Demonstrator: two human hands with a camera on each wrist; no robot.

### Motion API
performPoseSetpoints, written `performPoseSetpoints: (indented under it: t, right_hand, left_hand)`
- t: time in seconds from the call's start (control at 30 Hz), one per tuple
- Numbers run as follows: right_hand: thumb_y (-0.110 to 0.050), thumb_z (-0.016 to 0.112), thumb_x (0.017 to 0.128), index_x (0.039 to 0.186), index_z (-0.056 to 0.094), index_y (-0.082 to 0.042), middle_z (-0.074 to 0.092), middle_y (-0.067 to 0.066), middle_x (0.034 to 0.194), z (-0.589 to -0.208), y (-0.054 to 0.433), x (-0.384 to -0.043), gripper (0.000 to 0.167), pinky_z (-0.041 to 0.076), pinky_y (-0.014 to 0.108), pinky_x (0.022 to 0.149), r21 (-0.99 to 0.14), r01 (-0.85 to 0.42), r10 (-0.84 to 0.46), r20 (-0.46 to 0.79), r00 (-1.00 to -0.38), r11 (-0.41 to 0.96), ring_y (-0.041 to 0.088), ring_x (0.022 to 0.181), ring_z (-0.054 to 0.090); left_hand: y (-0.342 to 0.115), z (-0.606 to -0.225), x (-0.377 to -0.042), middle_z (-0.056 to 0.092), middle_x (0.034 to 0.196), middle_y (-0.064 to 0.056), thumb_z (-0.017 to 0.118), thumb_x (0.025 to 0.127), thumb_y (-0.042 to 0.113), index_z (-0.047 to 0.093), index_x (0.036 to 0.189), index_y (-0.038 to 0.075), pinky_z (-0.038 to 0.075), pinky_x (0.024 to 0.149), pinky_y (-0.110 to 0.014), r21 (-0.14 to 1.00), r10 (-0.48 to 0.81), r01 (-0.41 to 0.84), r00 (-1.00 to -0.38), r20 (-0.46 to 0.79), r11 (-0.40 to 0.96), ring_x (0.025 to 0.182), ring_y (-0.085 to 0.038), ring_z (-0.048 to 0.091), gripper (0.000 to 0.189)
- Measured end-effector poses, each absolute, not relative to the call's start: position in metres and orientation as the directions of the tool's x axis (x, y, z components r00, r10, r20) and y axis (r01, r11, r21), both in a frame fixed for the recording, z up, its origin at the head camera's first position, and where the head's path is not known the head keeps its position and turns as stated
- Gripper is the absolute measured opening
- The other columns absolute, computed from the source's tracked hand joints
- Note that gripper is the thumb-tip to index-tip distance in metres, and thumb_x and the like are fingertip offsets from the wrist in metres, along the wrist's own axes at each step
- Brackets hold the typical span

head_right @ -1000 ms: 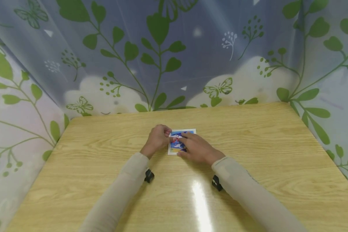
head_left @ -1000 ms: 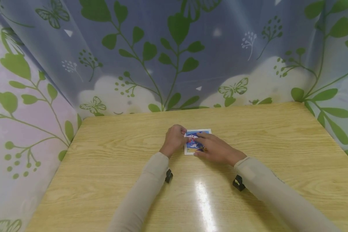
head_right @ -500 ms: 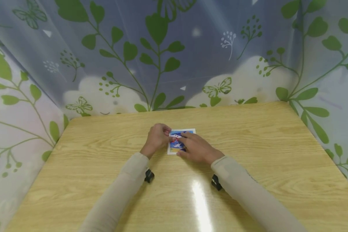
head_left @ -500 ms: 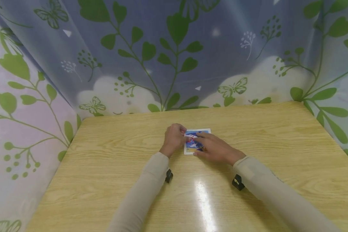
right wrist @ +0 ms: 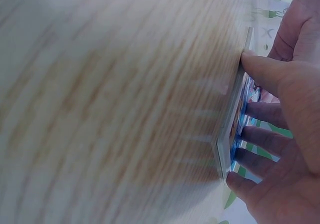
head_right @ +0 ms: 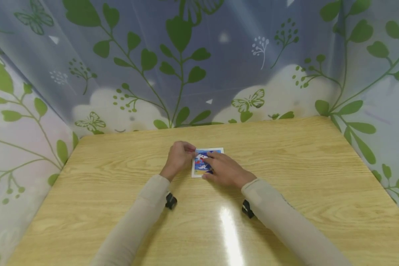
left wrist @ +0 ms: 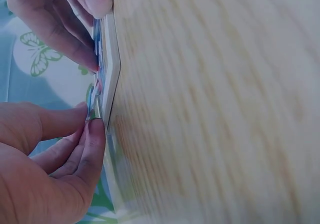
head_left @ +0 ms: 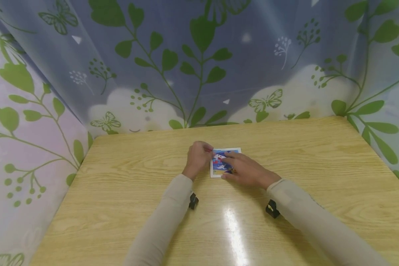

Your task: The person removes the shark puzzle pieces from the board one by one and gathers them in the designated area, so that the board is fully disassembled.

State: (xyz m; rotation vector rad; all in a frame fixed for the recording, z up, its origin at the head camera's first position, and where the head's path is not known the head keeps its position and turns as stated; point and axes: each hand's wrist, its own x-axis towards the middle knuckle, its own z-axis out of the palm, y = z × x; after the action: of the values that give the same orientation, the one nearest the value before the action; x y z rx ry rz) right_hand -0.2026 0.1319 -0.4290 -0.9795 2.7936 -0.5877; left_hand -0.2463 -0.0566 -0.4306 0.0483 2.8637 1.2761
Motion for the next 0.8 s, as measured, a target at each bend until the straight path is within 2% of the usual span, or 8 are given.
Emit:
performPoseSetpoints:
  t: [0.27, 0.57, 0.8]
  right_hand:
    - [-0.033, 0.067, 0.099, 0.143, 0.050, 0.008, 0.042, 0.030, 0.151, -0.430, 0.132, -0.204, 0.062, 0.030, 0.055, 0.116, -0.392, -0.577, -0.624, 0.010, -0.781, 0.716, 0.044, 0.141, 0.039]
    - [-0.034, 0.066, 0.099, 0.143, 0.050, 0.007, 0.041, 0.029, 0.152, -0.430, 0.132, -0.205, 0.062, 0.030, 0.055, 0.116, -0.388, -0.572, -0.621, 0.001, -0.784, 0.723, 0.044, 0.141, 0.039]
    - [-0.034, 0.066, 0.099, 0.143, 0.051, 0.005, 0.041, 0.027, 0.153, -0.430, 0.133, -0.205, 0.061, 0.029, 0.055, 0.117, -0.391, -0.566, -0.617, -0.006, -0.787, 0.726, 0.044, 0.142, 0.037]
  left_hand:
    - [-0.057, -0.433, -0.247, 0.076, 0.092, -0.011, 0.076, 0.089, 0.007, 0.078, 0.095, 0.002, 0.058, 0.076, -0.035, 0.784, 0.007, 0.012, -1.000, 0.011, 0.621, 0.085, -0.024, 0.072, 0.008]
    - [-0.061, -0.434, -0.246, 0.076, 0.088, -0.011, 0.073, 0.089, 0.002, 0.077, 0.096, 0.000, 0.058, 0.067, -0.026, 0.845, -0.012, -0.007, -1.000, -0.001, 0.535, 0.077, -0.019, 0.072, 0.009]
    - [-0.078, -0.434, -0.246, 0.075, 0.089, -0.013, 0.074, 0.089, 0.001, 0.076, 0.098, -0.003, 0.059, 0.070, -0.027, 0.864, -0.035, 0.006, -0.999, 0.027, 0.504, 0.080, -0.021, 0.072, 0.010]
